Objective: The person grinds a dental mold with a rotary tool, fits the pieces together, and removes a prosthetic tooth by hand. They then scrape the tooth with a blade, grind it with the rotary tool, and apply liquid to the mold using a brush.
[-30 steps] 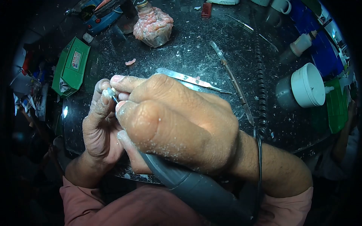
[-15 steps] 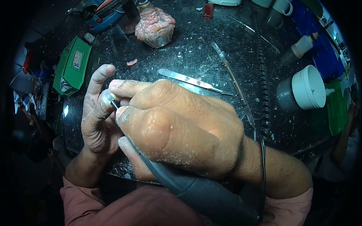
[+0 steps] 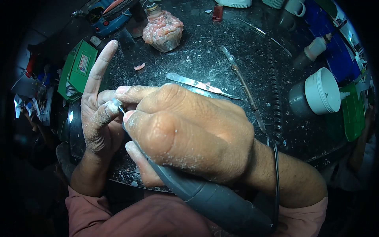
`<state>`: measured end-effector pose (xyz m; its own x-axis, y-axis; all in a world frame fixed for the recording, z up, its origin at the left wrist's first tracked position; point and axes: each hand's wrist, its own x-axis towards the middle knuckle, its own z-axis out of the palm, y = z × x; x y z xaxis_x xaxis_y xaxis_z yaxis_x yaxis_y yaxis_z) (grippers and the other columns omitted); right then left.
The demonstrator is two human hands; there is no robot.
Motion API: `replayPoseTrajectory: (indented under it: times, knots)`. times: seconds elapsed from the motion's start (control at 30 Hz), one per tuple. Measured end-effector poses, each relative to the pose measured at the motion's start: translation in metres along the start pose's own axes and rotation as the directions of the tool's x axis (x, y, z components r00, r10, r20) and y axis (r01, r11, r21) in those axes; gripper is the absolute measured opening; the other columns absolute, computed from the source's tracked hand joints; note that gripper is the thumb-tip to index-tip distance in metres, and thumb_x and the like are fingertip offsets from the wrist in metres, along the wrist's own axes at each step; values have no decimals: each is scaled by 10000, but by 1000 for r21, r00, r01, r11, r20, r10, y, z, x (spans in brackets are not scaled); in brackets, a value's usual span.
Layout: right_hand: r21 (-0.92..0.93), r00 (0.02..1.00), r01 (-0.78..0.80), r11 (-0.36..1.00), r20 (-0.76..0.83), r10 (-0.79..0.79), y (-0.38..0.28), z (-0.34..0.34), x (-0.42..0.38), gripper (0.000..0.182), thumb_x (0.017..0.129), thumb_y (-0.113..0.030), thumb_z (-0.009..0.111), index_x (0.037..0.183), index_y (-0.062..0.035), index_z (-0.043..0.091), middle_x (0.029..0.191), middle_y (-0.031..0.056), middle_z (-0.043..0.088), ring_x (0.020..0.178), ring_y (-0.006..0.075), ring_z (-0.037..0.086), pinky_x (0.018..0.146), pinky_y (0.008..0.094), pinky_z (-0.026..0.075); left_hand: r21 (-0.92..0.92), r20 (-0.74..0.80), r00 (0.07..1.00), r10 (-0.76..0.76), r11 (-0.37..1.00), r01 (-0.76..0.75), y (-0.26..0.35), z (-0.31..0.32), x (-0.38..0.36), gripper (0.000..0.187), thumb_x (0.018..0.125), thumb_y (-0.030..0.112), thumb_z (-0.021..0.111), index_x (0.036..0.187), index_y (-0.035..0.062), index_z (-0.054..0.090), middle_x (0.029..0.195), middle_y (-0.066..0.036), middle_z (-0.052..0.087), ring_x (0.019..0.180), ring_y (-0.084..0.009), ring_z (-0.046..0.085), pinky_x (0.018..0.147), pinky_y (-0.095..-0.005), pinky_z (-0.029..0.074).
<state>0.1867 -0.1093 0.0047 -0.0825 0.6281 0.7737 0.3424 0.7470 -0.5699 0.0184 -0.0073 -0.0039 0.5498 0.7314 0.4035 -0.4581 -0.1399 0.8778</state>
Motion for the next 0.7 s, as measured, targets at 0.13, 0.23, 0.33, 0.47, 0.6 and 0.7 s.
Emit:
replayPoseTrajectory:
  times: [0.13,0.23,0.33,0.47,0.6,0.7]
  knots:
    - [-9,1000,30,1000,-1,-30,2,-1,1,392,796,4,679,1135,10,483,995,164,555,1056,430,624,946,560,490,-250,147,974,-172,946,205,7,-8,7,834,835,-53,634,1471,-73,95,976,-250,683,870,-260,705,803,-340,586]
    - [-24,1000,12,1000,-6,-12,-1,-1,2,372,806,0,674,1123,21,481,986,170,547,1028,446,631,890,530,535,-163,95,969,-230,956,243,13,4,7,884,825,30,650,1476,-75,62,876,-164,661,791,-179,658,735,-273,558]
    - [39,998,46,998,43,-48,1,-4,0,363,821,5,657,1122,36,456,963,170,519,991,486,628,812,489,577,-123,37,940,-338,932,340,21,10,8,938,816,108,667,1481,-77,32,772,-75,630,690,-87,597,648,-186,518]
    - [0,997,69,998,27,-69,2,-3,1,369,824,-1,656,1127,36,450,960,169,511,992,488,628,816,494,575,-156,43,931,-363,918,365,20,10,7,936,823,91,663,1486,-60,20,810,-78,632,718,-78,616,653,-164,524]
    - [-11,995,87,996,46,-86,3,-4,2,382,827,0,649,1140,28,432,964,164,502,994,484,629,821,493,576,-180,82,926,-368,908,377,22,9,5,934,830,91,666,1487,-50,18,840,-81,636,780,-95,650,704,-180,553]
    - [-10,994,98,995,51,-97,3,-3,1,387,829,0,648,1146,27,427,966,164,499,998,481,629,823,489,575,-276,72,919,-387,878,391,20,11,5,939,827,91,671,1488,-46,17,841,-75,635,794,-106,654,716,-187,561]
